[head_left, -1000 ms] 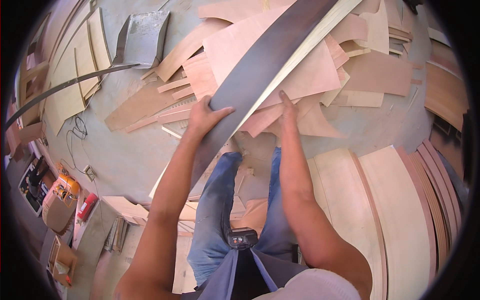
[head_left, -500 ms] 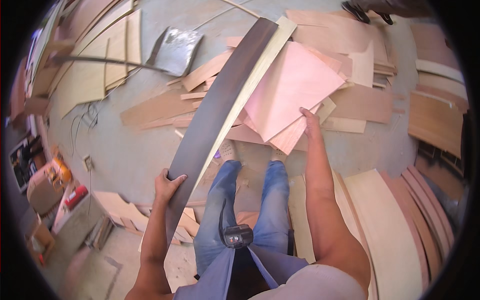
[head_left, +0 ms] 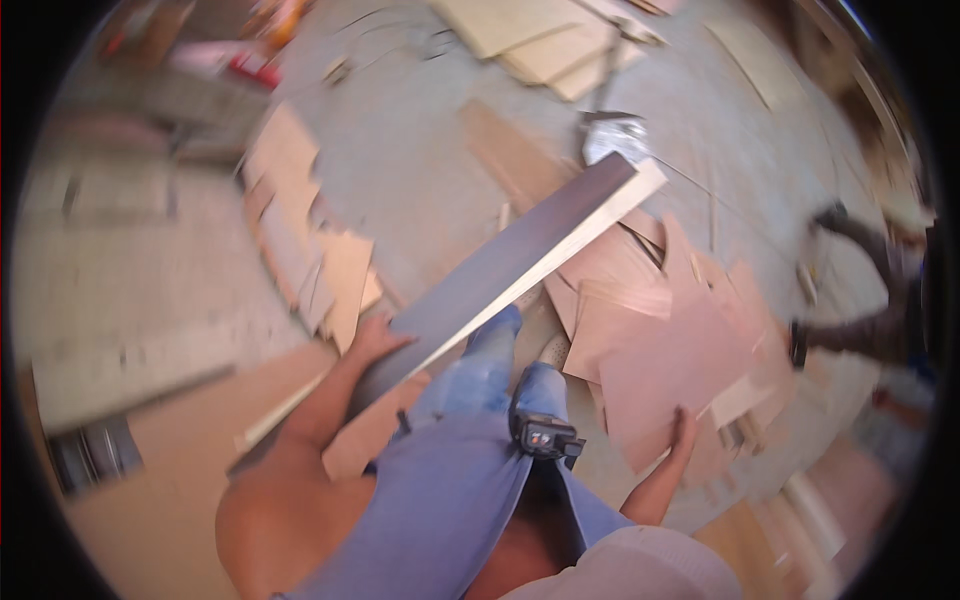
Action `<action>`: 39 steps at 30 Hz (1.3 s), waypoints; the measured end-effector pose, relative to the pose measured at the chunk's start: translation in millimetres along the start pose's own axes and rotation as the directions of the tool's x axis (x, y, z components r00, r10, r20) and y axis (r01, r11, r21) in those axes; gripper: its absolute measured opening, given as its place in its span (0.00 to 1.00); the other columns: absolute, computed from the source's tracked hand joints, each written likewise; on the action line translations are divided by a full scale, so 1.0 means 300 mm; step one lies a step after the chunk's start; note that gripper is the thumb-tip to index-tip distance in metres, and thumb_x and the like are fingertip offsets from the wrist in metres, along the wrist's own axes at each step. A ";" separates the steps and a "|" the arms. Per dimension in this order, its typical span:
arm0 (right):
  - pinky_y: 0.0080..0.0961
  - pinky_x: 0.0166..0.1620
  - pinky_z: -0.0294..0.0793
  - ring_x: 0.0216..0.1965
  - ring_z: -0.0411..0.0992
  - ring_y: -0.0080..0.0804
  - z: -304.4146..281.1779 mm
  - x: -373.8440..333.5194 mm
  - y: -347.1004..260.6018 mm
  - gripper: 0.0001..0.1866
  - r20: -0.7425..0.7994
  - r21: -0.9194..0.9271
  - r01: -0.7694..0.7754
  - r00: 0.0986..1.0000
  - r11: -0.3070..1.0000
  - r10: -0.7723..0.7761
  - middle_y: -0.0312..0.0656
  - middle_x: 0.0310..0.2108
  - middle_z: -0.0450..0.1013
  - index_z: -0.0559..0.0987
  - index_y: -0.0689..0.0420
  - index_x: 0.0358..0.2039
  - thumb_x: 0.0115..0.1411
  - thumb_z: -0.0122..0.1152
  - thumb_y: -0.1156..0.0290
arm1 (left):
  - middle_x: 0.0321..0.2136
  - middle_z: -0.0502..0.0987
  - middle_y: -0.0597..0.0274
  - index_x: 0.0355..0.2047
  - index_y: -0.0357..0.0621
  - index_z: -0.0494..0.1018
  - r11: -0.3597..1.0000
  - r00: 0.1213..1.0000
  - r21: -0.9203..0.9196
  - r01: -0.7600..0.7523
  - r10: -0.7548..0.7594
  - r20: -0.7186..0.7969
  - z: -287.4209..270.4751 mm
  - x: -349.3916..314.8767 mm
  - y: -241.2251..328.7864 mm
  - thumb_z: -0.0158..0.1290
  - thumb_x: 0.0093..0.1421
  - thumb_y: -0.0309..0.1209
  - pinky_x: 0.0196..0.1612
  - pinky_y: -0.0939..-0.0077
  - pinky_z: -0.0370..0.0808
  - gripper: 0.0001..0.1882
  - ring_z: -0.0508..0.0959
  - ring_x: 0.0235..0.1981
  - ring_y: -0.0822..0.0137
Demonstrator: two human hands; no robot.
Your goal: The person sweeps sawdust from the floor using a broom and picks up wood scraps by hand.
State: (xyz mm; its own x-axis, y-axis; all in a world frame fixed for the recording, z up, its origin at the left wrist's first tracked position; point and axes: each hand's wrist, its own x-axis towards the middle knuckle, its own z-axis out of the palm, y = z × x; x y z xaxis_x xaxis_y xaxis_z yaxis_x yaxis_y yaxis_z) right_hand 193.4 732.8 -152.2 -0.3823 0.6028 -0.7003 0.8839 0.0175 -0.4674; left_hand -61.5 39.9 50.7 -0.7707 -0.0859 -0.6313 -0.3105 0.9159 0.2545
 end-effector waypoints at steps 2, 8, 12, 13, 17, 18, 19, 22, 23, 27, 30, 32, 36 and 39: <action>0.34 0.37 0.74 0.30 0.73 0.32 -0.066 -0.012 -0.041 0.18 -0.002 0.065 -0.046 0.999 0.997 0.047 0.43 0.27 0.75 0.81 0.67 0.30 0.51 0.64 0.61 | 0.31 0.78 0.40 0.36 0.34 0.77 0.999 0.998 0.005 0.040 -0.040 -0.046 0.014 -0.055 -0.065 0.66 0.40 0.58 0.39 0.58 0.76 0.37 0.80 0.34 0.49; 0.34 0.33 0.74 0.30 0.73 0.35 -0.058 -0.120 -0.198 0.19 0.115 -0.200 0.112 0.989 0.973 -0.090 0.47 0.30 0.75 0.77 0.74 0.32 0.45 0.68 0.70 | 0.35 0.80 0.42 0.39 0.37 0.79 0.961 0.984 -0.250 0.116 -0.144 -0.100 0.001 -0.066 -0.321 0.66 0.41 0.57 0.45 0.60 0.75 0.36 0.80 0.39 0.48; 0.31 0.30 0.74 0.26 0.73 0.34 0.149 -0.160 -0.211 0.18 0.181 -0.288 0.229 0.967 0.930 -0.181 0.44 0.25 0.76 0.78 0.74 0.29 0.46 0.69 0.68 | 0.37 0.80 0.43 0.39 0.38 0.79 0.965 0.969 -0.200 0.168 -0.199 -0.144 -0.119 -0.030 -0.518 0.66 0.41 0.56 0.47 0.60 0.75 0.35 0.80 0.41 0.49; 0.31 0.30 0.74 0.26 0.73 0.35 0.178 -0.154 -0.214 0.19 0.165 -0.378 0.196 0.976 0.905 -0.143 0.44 0.26 0.76 0.78 0.74 0.29 0.46 0.70 0.69 | 0.37 0.80 0.43 0.39 0.38 0.80 0.966 0.971 -0.210 0.151 -0.185 -0.154 -0.137 -0.022 -0.542 0.66 0.41 0.56 0.47 0.61 0.75 0.35 0.80 0.41 0.50; 0.36 0.40 0.76 0.35 0.75 0.38 0.277 -0.144 -0.282 0.28 0.222 -0.546 0.277 0.958 0.791 -0.182 0.49 0.33 0.78 0.78 0.71 0.41 0.42 0.72 0.63 | 0.35 0.80 0.42 0.39 0.34 0.79 0.985 0.971 -0.162 0.066 -0.101 -0.215 -0.302 0.040 -0.696 0.67 0.41 0.53 0.42 0.62 0.76 0.34 0.81 0.37 0.52; 0.35 0.41 0.76 0.36 0.76 0.39 0.312 -0.152 -0.303 0.30 0.233 -0.515 0.332 0.941 0.790 -0.244 0.50 0.34 0.78 0.78 0.70 0.42 0.41 0.72 0.64 | 0.34 0.80 0.41 0.39 0.32 0.78 0.979 0.978 -0.184 0.083 -0.116 -0.173 -0.351 0.058 -0.727 0.68 0.42 0.51 0.40 0.63 0.76 0.34 0.81 0.35 0.52; 0.36 0.39 0.76 0.34 0.77 0.41 0.332 -0.169 -0.340 0.30 0.236 -0.550 0.349 0.936 0.759 -0.259 0.51 0.35 0.78 0.78 0.70 0.43 0.41 0.71 0.64 | 0.33 0.80 0.42 0.39 0.32 0.79 0.979 0.987 -0.195 0.064 -0.092 -0.134 -0.410 0.079 -0.754 0.68 0.42 0.49 0.40 0.63 0.76 0.33 0.81 0.35 0.54; 0.35 0.41 0.76 0.35 0.78 0.42 0.452 -0.260 -0.476 0.27 0.308 -0.555 0.387 0.918 0.736 -0.250 0.49 0.34 0.79 0.80 0.67 0.41 0.40 0.71 0.66 | 0.32 0.81 0.42 0.38 0.32 0.79 0.993 0.990 -0.093 0.070 -0.081 -0.118 -0.625 0.117 -0.884 0.68 0.42 0.46 0.38 0.63 0.76 0.30 0.82 0.33 0.55; 0.34 0.43 0.76 0.37 0.78 0.41 0.499 -0.300 -0.549 0.25 0.290 -0.607 0.331 0.939 0.722 -0.186 0.48 0.35 0.80 0.80 0.66 0.42 0.41 0.70 0.68 | 0.31 0.80 0.42 0.37 0.32 0.79 0.993 0.992 -0.086 0.080 -0.087 -0.089 -0.698 0.141 -0.935 0.68 0.42 0.46 0.38 0.63 0.76 0.30 0.82 0.33 0.55; 0.33 0.44 0.76 0.38 0.78 0.40 0.636 -0.495 -0.752 0.21 0.273 -0.610 0.381 0.924 0.695 -0.267 0.49 0.34 0.80 0.82 0.65 0.37 0.41 0.70 0.68 | 0.29 0.80 0.41 0.35 0.32 0.79 0.996 0.994 -0.047 0.072 -0.076 -0.084 -0.888 0.241 -1.175 0.67 0.41 0.47 0.38 0.63 0.76 0.29 0.82 0.32 0.54; 0.34 0.44 0.75 0.38 0.78 0.43 0.759 -0.590 -0.881 0.22 0.240 -0.687 0.355 0.934 0.634 -0.263 0.52 0.33 0.80 0.82 0.67 0.36 0.42 0.70 0.66 | 0.32 0.80 0.41 0.35 0.31 0.79 0.984 0.983 -0.107 0.142 -0.153 -0.103 -0.988 0.293 -1.390 0.67 0.43 0.45 0.38 0.62 0.75 0.28 0.81 0.33 0.53; 0.35 0.45 0.75 0.39 0.78 0.45 0.875 -0.583 -0.968 0.22 0.251 -0.692 0.382 0.923 0.613 -0.292 0.53 0.34 0.80 0.82 0.68 0.36 0.42 0.70 0.65 | 0.33 0.80 0.41 0.36 0.30 0.78 0.974 0.973 -0.149 0.168 -0.189 -0.133 -1.051 0.327 -1.491 0.66 0.44 0.44 0.39 0.62 0.75 0.28 0.81 0.33 0.51; 0.36 0.45 0.74 0.40 0.78 0.47 1.018 -0.600 -1.131 0.24 0.275 -0.695 0.383 0.924 0.609 -0.268 0.55 0.35 0.79 0.81 0.70 0.37 0.41 0.71 0.65 | 0.34 0.80 0.41 0.40 0.32 0.78 0.941 0.945 -0.267 0.207 -0.263 -0.196 -1.094 0.366 -1.644 0.66 0.45 0.44 0.41 0.61 0.76 0.29 0.81 0.35 0.49; 0.37 0.45 0.74 0.40 0.78 0.47 1.193 -0.596 -1.317 0.26 0.309 -0.650 0.408 0.912 0.641 -0.268 0.57 0.35 0.79 0.80 0.72 0.37 0.41 0.71 0.64 | 0.34 0.80 0.43 0.40 0.36 0.78 0.897 0.844 -0.319 0.308 -0.412 -0.344 -1.082 0.386 -1.704 0.65 0.47 0.46 0.42 0.59 0.75 0.27 0.80 0.38 0.48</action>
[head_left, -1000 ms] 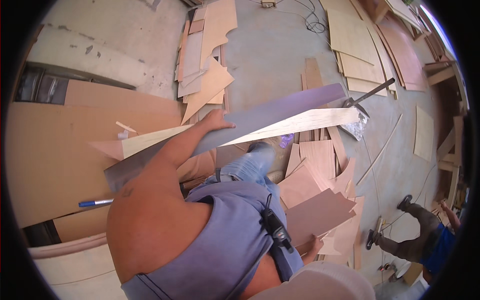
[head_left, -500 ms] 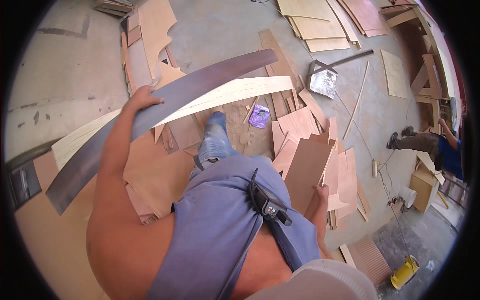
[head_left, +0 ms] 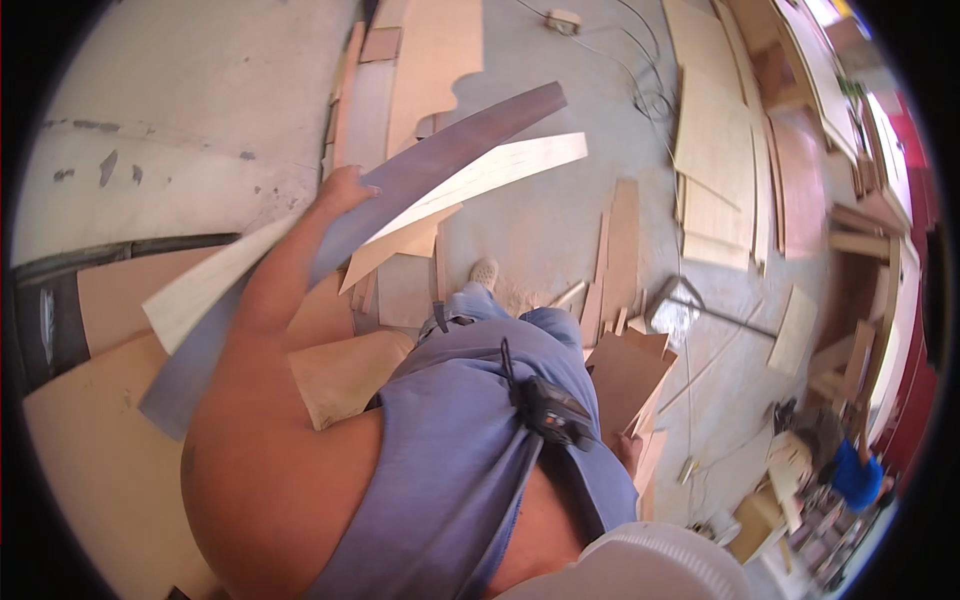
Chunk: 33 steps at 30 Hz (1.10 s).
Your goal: The person sweeps sawdust from the floor using a broom and picks up wood scraps by hand.
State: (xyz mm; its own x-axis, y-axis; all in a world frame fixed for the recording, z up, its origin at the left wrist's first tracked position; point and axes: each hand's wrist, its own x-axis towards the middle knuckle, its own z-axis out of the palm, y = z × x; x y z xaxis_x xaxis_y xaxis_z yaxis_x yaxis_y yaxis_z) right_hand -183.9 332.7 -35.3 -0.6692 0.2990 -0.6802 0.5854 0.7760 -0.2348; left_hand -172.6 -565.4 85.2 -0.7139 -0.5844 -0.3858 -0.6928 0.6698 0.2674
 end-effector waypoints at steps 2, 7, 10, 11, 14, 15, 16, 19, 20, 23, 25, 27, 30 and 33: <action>0.37 0.45 0.74 0.39 0.78 0.47 -0.013 0.040 -0.153 0.27 0.026 -0.045 0.017 1.000 0.999 -0.016 0.58 0.35 0.79 0.80 0.73 0.37 0.41 0.71 0.64 | 0.34 0.80 0.44 0.39 0.38 0.77 0.995 0.992 -0.043 0.089 -0.092 -0.080 0.041 0.010 -0.012 0.64 0.49 0.47 0.42 0.58 0.75 0.26 0.80 0.38 0.47; 0.37 0.43 0.75 0.38 0.78 0.45 -0.040 0.224 -0.570 0.27 0.080 -0.139 0.064 0.995 0.988 -0.053 0.56 0.35 0.79 0.80 0.71 0.39 0.41 0.71 0.64 | 0.34 0.79 0.42 0.40 0.39 0.76 0.949 0.940 -0.230 0.217 -0.267 -0.213 0.176 0.049 0.007 0.61 0.53 0.47 0.41 0.55 0.74 0.25 0.79 0.38 0.44; 0.37 0.42 0.75 0.37 0.78 0.45 -0.098 0.394 -0.811 0.26 0.150 -0.284 0.210 0.974 0.936 -0.173 0.56 0.35 0.79 0.80 0.70 0.39 0.41 0.70 0.64 | 0.33 0.79 0.40 0.40 0.37 0.76 0.905 0.883 -0.284 0.317 -0.391 -0.259 0.223 0.073 0.056 0.60 0.54 0.46 0.40 0.56 0.75 0.24 0.80 0.37 0.44; 0.37 0.42 0.76 0.37 0.78 0.45 -0.111 0.453 -0.891 0.26 0.184 -0.317 0.288 0.953 0.904 -0.240 0.56 0.35 0.79 0.80 0.70 0.39 0.42 0.69 0.64 | 0.33 0.79 0.40 0.40 0.36 0.76 0.898 0.858 -0.307 0.316 -0.409 -0.311 0.224 0.082 0.074 0.60 0.54 0.45 0.40 0.56 0.75 0.24 0.79 0.37 0.43; 0.37 0.42 0.76 0.37 0.78 0.45 -0.154 0.633 -1.091 0.26 0.221 -0.271 0.366 0.924 0.890 -0.312 0.55 0.35 0.79 0.80 0.70 0.39 0.42 0.68 0.63 | 0.32 0.79 0.39 0.39 0.34 0.76 0.865 0.799 -0.354 0.355 -0.477 -0.365 0.223 0.062 0.135 0.59 0.55 0.45 0.40 0.57 0.75 0.24 0.79 0.36 0.43; 0.37 0.42 0.76 0.38 0.78 0.46 -0.147 0.691 -1.164 0.26 0.222 -0.272 0.298 0.945 0.915 -0.241 0.55 0.36 0.79 0.80 0.69 0.39 0.41 0.67 0.64 | 0.32 0.79 0.39 0.39 0.33 0.76 0.852 0.780 -0.370 0.372 -0.502 -0.373 0.208 0.069 0.150 0.59 0.55 0.45 0.40 0.57 0.75 0.24 0.79 0.36 0.43; 0.37 0.42 0.76 0.38 0.78 0.46 -0.150 0.731 -1.203 0.26 0.231 -0.245 0.298 0.942 0.922 -0.243 0.55 0.36 0.79 0.80 0.68 0.39 0.41 0.67 0.64 | 0.31 0.79 0.39 0.39 0.33 0.76 0.835 0.764 -0.379 0.399 -0.531 -0.366 0.200 0.061 0.163 0.59 0.55 0.45 0.40 0.58 0.74 0.24 0.79 0.36 0.43; 0.38 0.41 0.76 0.36 0.79 0.47 -0.183 0.841 -1.393 0.23 0.213 -0.141 0.352 0.923 0.925 -0.319 0.55 0.33 0.79 0.82 0.66 0.37 0.41 0.67 0.64 | 0.31 0.79 0.39 0.37 0.31 0.76 0.817 0.705 -0.453 0.356 -0.553 -0.443 0.149 0.106 0.171 0.59 0.55 0.44 0.40 0.58 0.74 0.24 0.80 0.36 0.43; 0.38 0.40 0.76 0.35 0.79 0.47 -0.193 0.858 -1.463 0.23 0.238 -0.170 0.417 0.896 0.893 -0.374 0.55 0.32 0.79 0.82 0.66 0.36 0.41 0.67 0.64 | 0.32 0.79 0.39 0.37 0.31 0.76 0.807 0.696 -0.475 0.351 -0.565 -0.444 0.126 0.132 0.159 0.59 0.55 0.44 0.40 0.58 0.74 0.24 0.80 0.36 0.43; 0.38 0.37 0.75 0.31 0.78 0.48 -0.242 0.844 -1.671 0.20 0.205 -0.271 0.472 0.880 0.839 -0.429 0.54 0.29 0.79 0.82 0.66 0.34 0.41 0.67 0.65 | 0.32 0.79 0.38 0.37 0.31 0.76 0.797 0.672 -0.498 0.341 -0.578 -0.463 0.061 0.229 0.096 0.59 0.54 0.44 0.40 0.57 0.74 0.23 0.79 0.37 0.42; 0.39 0.38 0.75 0.33 0.78 0.47 -0.262 0.806 -1.804 0.22 0.191 -0.265 0.469 0.882 0.842 -0.431 0.54 0.31 0.79 0.81 0.68 0.35 0.40 0.67 0.65 | 0.32 0.78 0.37 0.36 0.33 0.76 0.763 0.646 -0.493 0.418 -0.631 -0.430 0.027 0.313 0.033 0.60 0.53 0.43 0.40 0.54 0.75 0.22 0.79 0.37 0.40; 0.39 0.42 0.75 0.37 0.77 0.47 -0.258 0.764 -1.910 0.25 0.197 -0.247 0.479 0.876 0.842 -0.441 0.56 0.34 0.78 0.80 0.70 0.38 0.40 0.67 0.65 | 0.32 0.79 0.38 0.36 0.34 0.76 0.766 0.628 -0.487 0.419 -0.632 -0.454 0.000 0.409 -0.037 0.59 0.53 0.43 0.41 0.54 0.75 0.22 0.79 0.37 0.41; 0.39 0.43 0.74 0.39 0.77 0.47 -0.241 0.718 -2.040 0.26 0.096 -0.331 0.493 0.866 0.805 -0.491 0.56 0.36 0.78 0.79 0.71 0.39 0.40 0.67 0.66 | 0.33 0.79 0.38 0.37 0.35 0.76 0.767 0.605 -0.480 0.426 -0.636 -0.480 -0.058 0.578 -0.167 0.58 0.54 0.45 0.42 0.54 0.75 0.23 0.79 0.38 0.41; 0.38 0.40 0.74 0.33 0.77 0.48 -0.221 0.653 -2.155 0.19 0.009 -0.411 0.489 0.846 0.769 -0.533 0.53 0.30 0.79 0.81 0.68 0.35 0.44 0.66 0.69 | 0.33 0.79 0.39 0.36 0.36 0.76 0.804 0.601 -0.453 0.385 -0.591 -0.538 -0.127 0.738 -0.324 0.57 0.54 0.46 0.42 0.53 0.75 0.22 0.79 0.37 0.41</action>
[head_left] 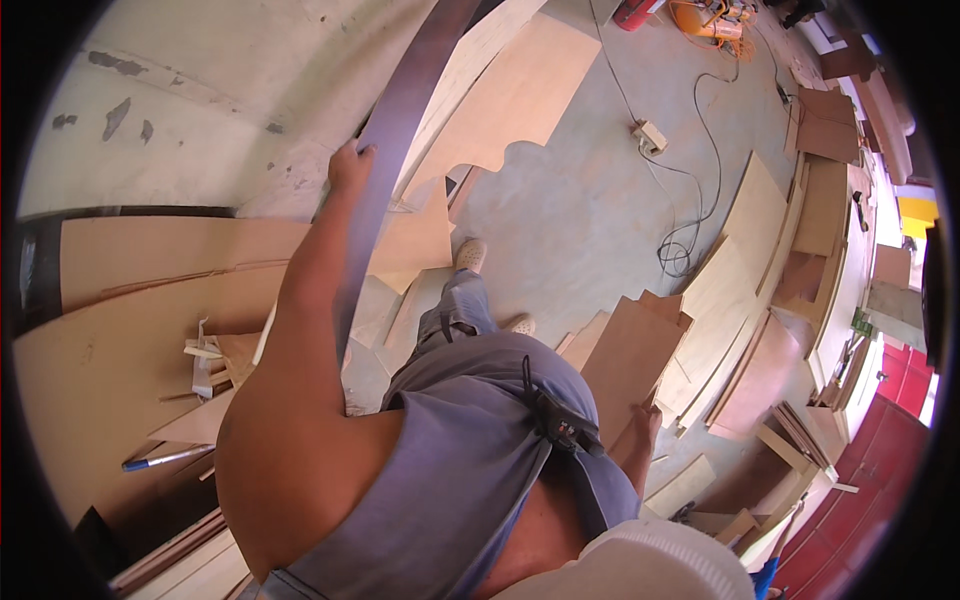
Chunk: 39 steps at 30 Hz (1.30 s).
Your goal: The person sweeps sawdust from the floor using a broom and picks up wood scraps by hand.
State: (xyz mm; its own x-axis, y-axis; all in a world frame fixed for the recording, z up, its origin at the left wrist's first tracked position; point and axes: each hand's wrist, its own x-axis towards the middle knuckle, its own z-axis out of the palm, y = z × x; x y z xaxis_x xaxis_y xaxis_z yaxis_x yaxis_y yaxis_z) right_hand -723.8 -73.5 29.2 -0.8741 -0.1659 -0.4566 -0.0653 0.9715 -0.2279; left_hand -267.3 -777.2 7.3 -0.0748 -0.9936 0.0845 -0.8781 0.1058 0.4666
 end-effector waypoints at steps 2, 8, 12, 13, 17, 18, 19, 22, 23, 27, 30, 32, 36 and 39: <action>0.39 0.40 0.74 0.32 0.77 0.48 -0.037 -0.008 -0.104 0.19 0.021 0.038 0.056 0.998 0.998 -0.056 0.53 0.30 0.79 0.80 0.68 0.35 0.44 0.66 0.69 | 0.33 0.79 0.40 0.35 0.38 0.76 1.000 1.000 0.021 -0.014 0.014 0.024 0.036 0.164 -0.020 0.56 0.55 0.47 0.42 0.53 0.75 0.22 0.79 0.38 0.41; 0.42 0.38 0.73 0.31 0.76 0.52 -0.145 -0.007 -0.468 0.18 0.063 -0.115 0.063 0.996 0.991 -0.056 0.56 0.29 0.78 0.80 0.69 0.33 0.44 0.65 0.68 | 0.35 0.78 0.41 0.35 0.40 0.76 0.999 0.995 -0.029 -0.021 0.023 0.096 0.249 0.636 -0.049 0.55 0.56 0.46 0.43 0.52 0.75 0.19 0.78 0.40 0.42; 0.43 0.37 0.72 0.30 0.75 0.53 -0.156 0.018 -0.672 0.19 0.146 -0.297 0.243 0.967 0.923 -0.207 0.58 0.28 0.77 0.79 0.68 0.34 0.44 0.64 0.65 | 0.48 0.75 0.43 0.49 0.41 0.72 0.969 0.933 0.246 0.022 -0.108 0.343 0.473 0.611 -0.121 0.52 0.59 0.43 0.52 0.47 0.71 0.23 0.75 0.51 0.46; 0.43 0.37 0.72 0.30 0.74 0.53 -0.150 0.032 -0.723 0.20 0.155 -0.241 0.204 0.973 0.949 -0.170 0.58 0.29 0.77 0.79 0.68 0.34 0.44 0.64 0.65 | 0.51 0.73 0.43 0.54 0.42 0.70 0.954 0.914 0.248 0.168 -0.245 0.324 0.512 0.579 -0.150 0.51 0.59 0.43 0.55 0.45 0.69 0.26 0.73 0.54 0.47; 0.42 0.37 0.72 0.30 0.74 0.51 -0.116 0.069 -0.879 0.22 0.153 -0.183 0.225 0.968 0.957 -0.198 0.57 0.29 0.77 0.79 0.68 0.36 0.45 0.63 0.62 | 0.53 0.72 0.40 0.60 0.39 0.63 0.953 0.892 0.143 0.268 -0.301 0.337 0.577 0.272 -0.335 0.51 0.58 0.42 0.57 0.49 0.69 0.32 0.72 0.55 0.43; 0.42 0.37 0.72 0.30 0.74 0.50 -0.105 0.083 -0.911 0.23 0.170 -0.166 0.223 0.966 0.961 -0.195 0.56 0.28 0.76 0.79 0.68 0.36 0.45 0.63 0.62 | 0.53 0.72 0.39 0.59 0.38 0.64 0.954 0.863 0.121 0.273 -0.298 0.408 0.565 0.166 -0.387 0.51 0.59 0.42 0.57 0.51 0.69 0.31 0.72 0.54 0.42; 0.41 0.37 0.72 0.30 0.74 0.49 -0.089 0.103 -0.943 0.24 0.186 -0.147 0.201 0.967 0.968 -0.173 0.56 0.28 0.76 0.79 0.69 0.37 0.45 0.63 0.61 | 0.52 0.72 0.39 0.57 0.36 0.65 0.938 0.829 0.223 0.264 -0.339 0.445 0.551 0.070 -0.428 0.50 0.59 0.43 0.56 0.53 0.70 0.30 0.73 0.53 0.42; 0.38 0.36 0.72 0.29 0.74 0.43 -0.028 0.179 -1.039 0.25 0.214 -0.090 0.136 0.970 0.987 -0.114 0.52 0.27 0.77 0.79 0.70 0.37 0.45 0.64 0.60 | 0.49 0.74 0.36 0.50 0.34 0.70 0.900 0.703 0.278 0.335 -0.436 0.563 0.478 -0.267 -0.526 0.52 0.57 0.42 0.54 0.54 0.72 0.27 0.74 0.52 0.43; 0.37 0.36 0.72 0.29 0.74 0.41 -0.012 0.204 -1.067 0.25 0.238 -0.016 0.128 0.964 0.992 -0.121 0.51 0.28 0.77 0.79 0.70 0.37 0.46 0.64 0.60 | 0.49 0.74 0.36 0.49 0.34 0.71 0.902 0.678 0.267 0.339 -0.431 0.596 0.451 -0.383 -0.552 0.52 0.56 0.42 0.54 0.55 0.72 0.26 0.74 0.52 0.44; 0.33 0.35 0.73 0.30 0.74 0.35 0.114 0.309 -1.257 0.22 0.354 0.310 0.150 0.898 0.939 -0.260 0.45 0.29 0.77 0.80 0.68 0.38 0.48 0.65 0.62 | 0.51 0.74 0.42 0.53 0.37 0.71 0.893 0.597 0.310 0.327 -0.449 0.664 0.357 -0.755 -0.608 0.54 0.56 0.51 0.57 0.61 0.69 0.33 0.74 0.53 0.47; 0.31 0.36 0.73 0.31 0.74 0.33 0.211 0.341 -1.422 0.20 0.374 0.507 0.140 0.853 0.851 -0.364 0.45 0.32 0.77 0.79 0.67 0.40 0.50 0.66 0.65 | 0.42 0.79 0.45 0.48 0.41 0.76 0.932 0.540 0.303 0.198 -0.362 0.760 0.300 -0.917 -0.619 0.54 0.56 0.53 0.48 0.59 0.75 0.30 0.80 0.43 0.50; 0.31 0.37 0.74 0.33 0.75 0.34 0.277 0.351 -1.535 0.22 0.362 0.565 0.082 0.870 0.821 -0.335 0.46 0.35 0.77 0.78 0.69 0.41 0.50 0.65 0.65 | 0.28 0.80 0.50 0.51 0.41 0.74 0.860 0.462 0.225 0.459 -0.447 0.766 0.266 -0.951 -0.608 0.57 0.57 0.47 0.25 0.68 0.77 0.27 0.80 0.21 0.61; 0.31 0.41 0.75 0.38 0.76 0.35 0.365 0.404 -1.790 0.25 0.333 0.758 0.080 0.807 0.647 -0.489 0.49 0.40 0.76 0.76 0.71 0.45 0.52 0.64 0.65 | 0.34 0.80 0.49 0.53 0.36 0.71 0.656 0.440 0.053 0.753 -0.561 0.701 0.190 -0.896 -0.568 0.57 0.55 0.44 0.31 0.69 0.77 0.30 0.81 0.30 0.61; 0.30 0.48 0.73 0.45 0.74 0.37 0.404 0.553 -2.126 0.27 0.269 0.888 0.066 0.728 0.455 -0.631 0.49 0.45 0.75 0.74 0.71 0.49 0.56 0.61 0.62 | 0.35 0.81 0.46 0.53 0.32 0.69 0.555 0.497 -0.130 0.821 -0.584 0.642 0.135 -0.812 -0.570 0.57 0.55 0.43 0.34 0.69 0.77 0.32 0.81 0.28 0.63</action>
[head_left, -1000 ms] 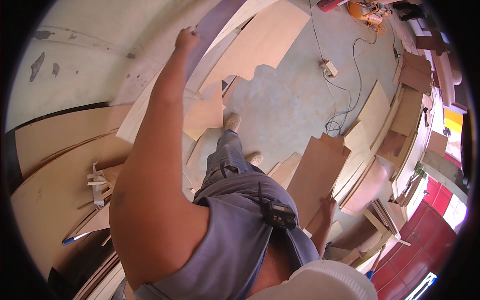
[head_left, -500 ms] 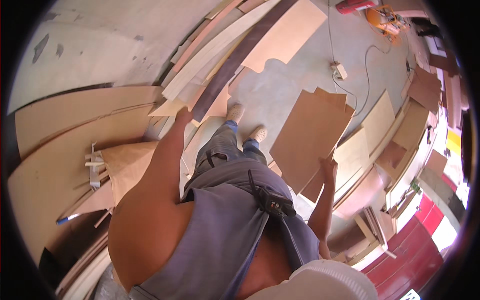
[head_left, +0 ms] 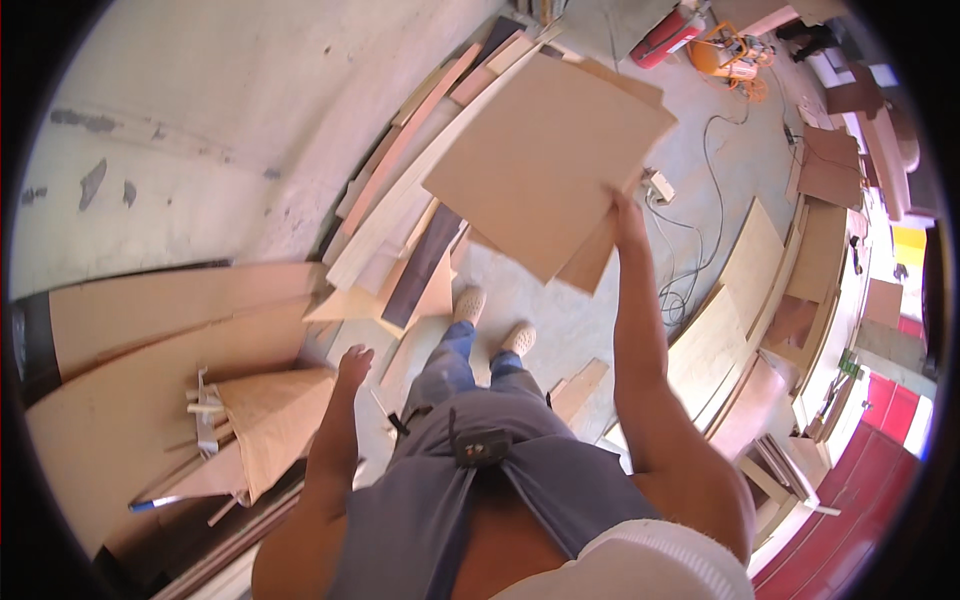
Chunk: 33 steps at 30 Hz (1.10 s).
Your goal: The person sweeps sawdust from the floor using a broom and picks up wood scraps by hand.
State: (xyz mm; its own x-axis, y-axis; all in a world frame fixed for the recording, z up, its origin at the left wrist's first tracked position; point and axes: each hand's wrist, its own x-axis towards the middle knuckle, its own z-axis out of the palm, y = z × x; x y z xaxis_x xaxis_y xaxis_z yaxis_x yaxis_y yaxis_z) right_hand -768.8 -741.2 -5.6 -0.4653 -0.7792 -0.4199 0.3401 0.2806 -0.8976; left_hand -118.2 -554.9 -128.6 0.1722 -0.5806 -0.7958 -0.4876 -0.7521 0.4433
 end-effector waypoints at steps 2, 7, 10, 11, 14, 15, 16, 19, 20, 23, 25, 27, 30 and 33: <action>0.34 0.53 0.70 0.53 0.69 0.40 0.057 0.288 -0.111 0.35 0.004 0.082 0.016 1.000 0.997 -0.017 0.49 0.51 0.71 0.70 0.70 0.55 0.58 0.59 0.53 | 0.34 0.81 0.49 0.53 0.30 0.68 0.997 0.996 -0.023 -0.072 0.070 -0.055 -0.051 0.017 0.024 0.58 0.56 0.42 0.33 0.70 0.77 0.31 0.80 0.28 0.65; 0.47 0.62 0.61 0.62 0.62 0.57 -0.013 0.601 0.072 0.55 -0.068 -0.896 -0.073 0.997 0.437 0.026 0.66 0.57 0.65 0.69 0.73 0.54 0.48 0.58 0.29 | 0.33 0.79 0.53 0.54 0.29 0.68 0.986 0.970 0.002 -0.167 0.164 -0.179 -0.125 0.044 -0.040 0.59 0.58 0.39 0.31 0.76 0.74 0.31 0.78 0.28 0.68; 0.49 0.59 0.62 0.56 0.68 0.54 -0.195 0.340 0.490 0.48 0.289 -0.951 0.193 0.835 0.242 0.469 0.58 0.54 0.70 0.68 0.62 0.60 0.57 0.45 0.29 | 0.38 0.79 0.52 0.55 0.34 0.68 0.927 0.976 0.308 -0.215 0.192 0.103 -0.091 0.032 -0.079 0.59 0.57 0.41 0.30 0.76 0.75 0.30 0.79 0.28 0.66; 0.52 0.57 0.62 0.51 0.70 0.53 -0.284 0.165 0.630 0.47 0.352 -0.934 0.258 0.779 0.246 0.519 0.56 0.51 0.72 0.70 0.59 0.59 0.57 0.43 0.28 | 0.40 0.78 0.51 0.56 0.36 0.69 0.833 0.919 0.393 -0.388 0.316 0.237 -0.076 0.020 -0.081 0.59 0.57 0.42 0.30 0.75 0.75 0.31 0.80 0.29 0.65; 0.48 0.53 0.67 0.43 0.74 0.51 -0.498 -0.452 0.931 0.47 0.013 -0.993 -0.063 0.784 0.101 0.620 0.55 0.39 0.77 0.84 0.61 0.29 0.54 0.40 0.24 | 0.43 0.79 0.48 0.56 0.37 0.69 0.965 0.958 0.171 0.201 -0.230 0.170 0.001 0.002 -0.037 0.59 0.55 0.49 0.29 0.67 0.77 0.35 0.81 0.30 0.61; 0.47 0.53 0.68 0.46 0.74 0.52 -0.576 -0.650 0.965 0.45 -0.046 -0.998 -0.058 0.722 -0.005 0.690 0.56 0.39 0.78 0.84 0.61 0.30 0.55 0.42 0.25 | 0.41 0.79 0.48 0.56 0.38 0.69 0.967 0.968 0.223 0.126 -0.169 0.188 0.011 0.021 -0.001 0.60 0.54 0.50 0.30 0.66 0.77 0.36 0.81 0.31 0.61; 0.44 0.54 0.68 0.49 0.74 0.51 -0.634 -0.839 0.983 0.44 -0.165 -0.984 -0.166 0.696 -0.067 0.699 0.56 0.39 0.78 0.83 0.62 0.32 0.55 0.44 0.27 | 0.40 0.80 0.47 0.56 0.38 0.69 0.968 0.968 0.248 0.042 -0.101 0.228 0.027 0.034 0.032 0.60 0.53 0.52 0.31 0.66 0.77 0.38 0.81 0.31 0.61; 0.42 0.56 0.67 0.49 0.74 0.50 -0.774 -1.271 0.932 0.39 -0.365 -0.713 -0.687 0.537 0.143 0.761 0.52 0.36 0.80 0.80 0.63 0.44 0.57 0.52 0.34 | 0.34 0.81 0.48 0.54 0.38 0.71 0.809 0.936 0.518 -0.277 0.104 0.337 0.032 0.173 0.192 0.59 0.53 0.55 0.37 0.65 0.76 0.38 0.81 0.30 0.61; 0.42 0.55 0.67 0.48 0.74 0.49 -0.787 -1.370 0.916 0.40 -0.452 -0.556 -0.799 0.522 0.229 0.724 0.52 0.36 0.80 0.78 0.65 0.48 0.58 0.52 0.35 | 0.34 0.81 0.48 0.54 0.38 0.71 0.826 0.971 0.538 -0.170 0.045 0.237 0.039 0.233 0.261 0.59 0.53 0.55 0.40 0.65 0.76 0.38 0.81 0.31 0.60; 0.38 0.53 0.68 0.46 0.75 0.45 -0.787 -1.498 0.880 0.41 -0.488 -0.340 -0.869 0.489 0.358 0.723 0.52 0.35 0.80 0.73 0.68 0.52 0.59 0.55 0.38 | 0.38 0.80 0.46 0.53 0.39 0.72 0.748 0.964 0.608 -0.266 0.188 0.190 0.029 0.394 0.500 0.57 0.54 0.56 0.47 0.61 0.74 0.36 0.80 0.41 0.54; 0.36 0.51 0.69 0.45 0.75 0.43 -0.748 -1.495 0.874 0.39 -0.426 -0.328 -0.777 0.629 0.536 0.651 0.51 0.34 0.80 0.75 0.69 0.50 0.59 0.56 0.40 | 0.40 0.80 0.45 0.54 0.36 0.71 0.809 0.958 0.515 -0.284 0.213 0.194 0.040 0.464 0.672 0.59 0.54 0.52 0.44 0.65 0.76 0.36 0.81 0.36 0.58; 0.33 0.49 0.69 0.43 0.75 0.39 -0.701 -1.451 0.864 0.37 -0.403 -0.357 -0.702 0.711 0.617 0.576 0.50 0.34 0.80 0.76 0.69 0.48 0.59 0.56 0.42 | 0.40 0.80 0.44 0.54 0.33 0.70 0.819 0.932 0.447 -0.360 0.293 0.214 0.067 0.484 0.829 0.60 0.54 0.51 0.41 0.67 0.76 0.37 0.81 0.32 0.61; 0.33 0.47 0.72 0.40 0.76 0.41 -0.621 -1.358 0.832 0.32 -0.435 -0.396 -0.606 0.786 0.690 0.440 0.51 0.34 0.79 0.80 0.66 0.40 0.58 0.57 0.43 | 0.40 0.80 0.45 0.55 0.32 0.69 0.790 0.872 0.369 -0.489 0.443 0.206 0.156 0.440 0.992 0.59 0.55 0.48 0.39 0.69 0.77 0.36 0.81 0.31 0.62; 0.36 0.45 0.72 0.39 0.76 0.43 -0.584 -1.297 0.803 0.31 -0.311 -0.501 -0.406 0.909 0.764 0.278 0.50 0.35 0.79 0.79 0.67 0.42 0.59 0.56 0.46 | 0.42 0.80 0.46 0.56 0.32 0.68 0.800 0.838 0.260 -0.541 0.489 0.242 0.249 0.346 1.028 0.59 0.57 0.46 0.37 0.70 0.77 0.34 0.81 0.31 0.62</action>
State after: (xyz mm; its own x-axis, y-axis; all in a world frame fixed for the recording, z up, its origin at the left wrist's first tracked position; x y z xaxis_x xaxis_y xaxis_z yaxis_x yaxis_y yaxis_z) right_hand -648.9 -272.4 -81.9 -0.5825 -0.4555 -0.6732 0.0393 0.8115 -0.5831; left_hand -314.7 -823.7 -105.4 -0.3012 -0.7789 -0.5501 -0.7056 -0.2060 0.6780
